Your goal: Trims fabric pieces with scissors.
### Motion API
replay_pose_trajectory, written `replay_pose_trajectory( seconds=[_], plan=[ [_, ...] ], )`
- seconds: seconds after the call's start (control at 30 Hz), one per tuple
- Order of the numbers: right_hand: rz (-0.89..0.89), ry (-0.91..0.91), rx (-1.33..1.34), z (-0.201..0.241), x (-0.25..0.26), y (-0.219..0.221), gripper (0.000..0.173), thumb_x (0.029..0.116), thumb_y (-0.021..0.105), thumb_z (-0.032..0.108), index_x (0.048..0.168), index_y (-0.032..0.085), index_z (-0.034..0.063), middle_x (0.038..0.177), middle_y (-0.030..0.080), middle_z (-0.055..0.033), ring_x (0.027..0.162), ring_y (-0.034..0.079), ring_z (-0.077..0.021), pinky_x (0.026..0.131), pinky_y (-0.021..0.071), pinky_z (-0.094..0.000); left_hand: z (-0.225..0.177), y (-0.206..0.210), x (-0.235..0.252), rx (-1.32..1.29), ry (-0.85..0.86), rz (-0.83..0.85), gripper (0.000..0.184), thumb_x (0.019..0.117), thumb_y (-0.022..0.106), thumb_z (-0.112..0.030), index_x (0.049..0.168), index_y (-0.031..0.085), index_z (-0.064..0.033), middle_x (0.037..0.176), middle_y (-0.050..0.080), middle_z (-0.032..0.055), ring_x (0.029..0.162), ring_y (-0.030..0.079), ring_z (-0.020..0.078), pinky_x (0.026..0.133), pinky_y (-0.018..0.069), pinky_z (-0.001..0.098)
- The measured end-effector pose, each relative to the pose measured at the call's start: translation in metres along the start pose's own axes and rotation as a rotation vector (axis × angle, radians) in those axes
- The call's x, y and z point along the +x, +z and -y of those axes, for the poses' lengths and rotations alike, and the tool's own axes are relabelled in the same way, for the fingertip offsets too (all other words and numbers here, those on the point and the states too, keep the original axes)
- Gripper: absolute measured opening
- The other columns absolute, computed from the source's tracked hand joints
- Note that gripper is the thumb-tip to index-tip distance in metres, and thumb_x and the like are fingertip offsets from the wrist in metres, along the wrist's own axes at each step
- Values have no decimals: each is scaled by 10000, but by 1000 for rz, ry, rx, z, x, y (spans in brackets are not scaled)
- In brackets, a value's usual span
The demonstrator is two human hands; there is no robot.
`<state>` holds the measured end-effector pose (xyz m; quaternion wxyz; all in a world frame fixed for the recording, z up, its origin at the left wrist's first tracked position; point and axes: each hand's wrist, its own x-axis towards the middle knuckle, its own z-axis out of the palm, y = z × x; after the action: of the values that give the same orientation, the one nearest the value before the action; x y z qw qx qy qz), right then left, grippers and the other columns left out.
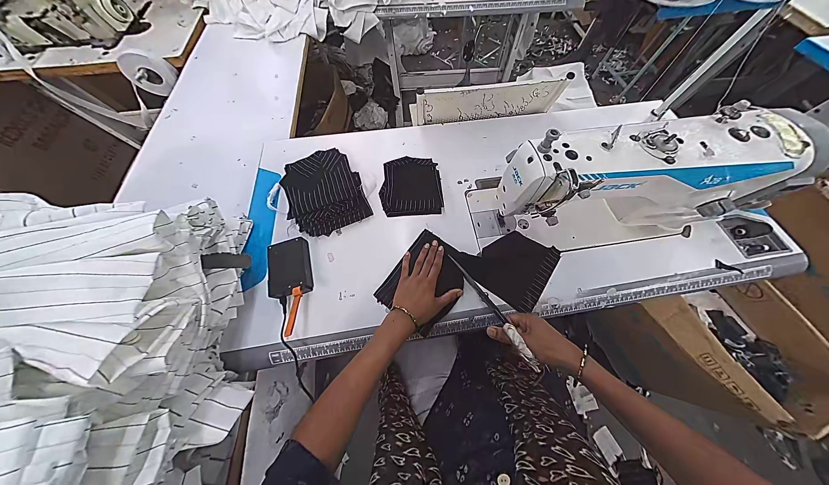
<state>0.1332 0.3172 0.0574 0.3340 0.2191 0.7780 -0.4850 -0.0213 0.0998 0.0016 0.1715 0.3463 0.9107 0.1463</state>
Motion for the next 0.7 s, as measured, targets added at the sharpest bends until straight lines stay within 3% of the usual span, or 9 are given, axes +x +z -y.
replay_pose_trajectory(
  seconds=[0.1, 0.23, 0.4, 0.5, 0.6, 0.7],
  plan=[
    [-5, -35, -37, -4, 1, -5, 383, 972, 686, 441, 847, 594, 91, 643, 489, 39, 557, 467, -65, 587, 416, -267, 0, -2, -1, -19, -20, -5, 1064, 922, 413, -788, 1640, 153, -47, 1721, 138, 106, 1596, 92, 247, 1258, -6, 569],
    [-15, -36, -29, -3, 5, -9, 417, 965, 680, 486, 818, 577, 108, 623, 496, 44, 539, 481, -64, 568, 424, -264, 1, 1, -1, -58, -6, -75, 1067, 889, 499, -780, 1595, 287, -9, 1686, 234, 167, 1583, 151, 312, 1268, 50, 536],
    [6, -21, -153, 13, 15, -15, 430, 981, 660, 480, 873, 566, 75, 681, 484, 4, 599, 476, -107, 615, 421, -317, 2, 2, -3, -71, 36, -132, 1035, 869, 553, -763, 1528, 399, 21, 1645, 308, 212, 1564, 204, 353, 1270, 100, 511],
    [-1, -29, -116, 7, 11, -16, 391, 981, 674, 444, 858, 577, 86, 647, 488, 24, 548, 470, -81, 567, 417, -277, 5, -1, -4, -83, 99, -97, 923, 896, 577, -709, 1485, 462, -8, 1627, 358, 182, 1559, 217, 353, 1268, 112, 515],
    [19, -24, 1, -4, -3, -14, 368, 994, 660, 428, 855, 592, 95, 623, 504, 41, 520, 480, -60, 539, 424, -248, 6, -15, -9, -57, 180, 28, 801, 920, 598, -658, 1448, 523, -60, 1603, 416, 123, 1548, 252, 338, 1250, 80, 590],
    [63, -4, 148, -11, -18, -4, 351, 1012, 635, 417, 839, 582, 117, 610, 528, 59, 507, 507, -40, 519, 442, -212, 4, -30, -15, -67, 215, 88, 700, 909, 663, -600, 1352, 604, -61, 1530, 506, 114, 1510, 344, 310, 1242, 72, 613]
  ],
)
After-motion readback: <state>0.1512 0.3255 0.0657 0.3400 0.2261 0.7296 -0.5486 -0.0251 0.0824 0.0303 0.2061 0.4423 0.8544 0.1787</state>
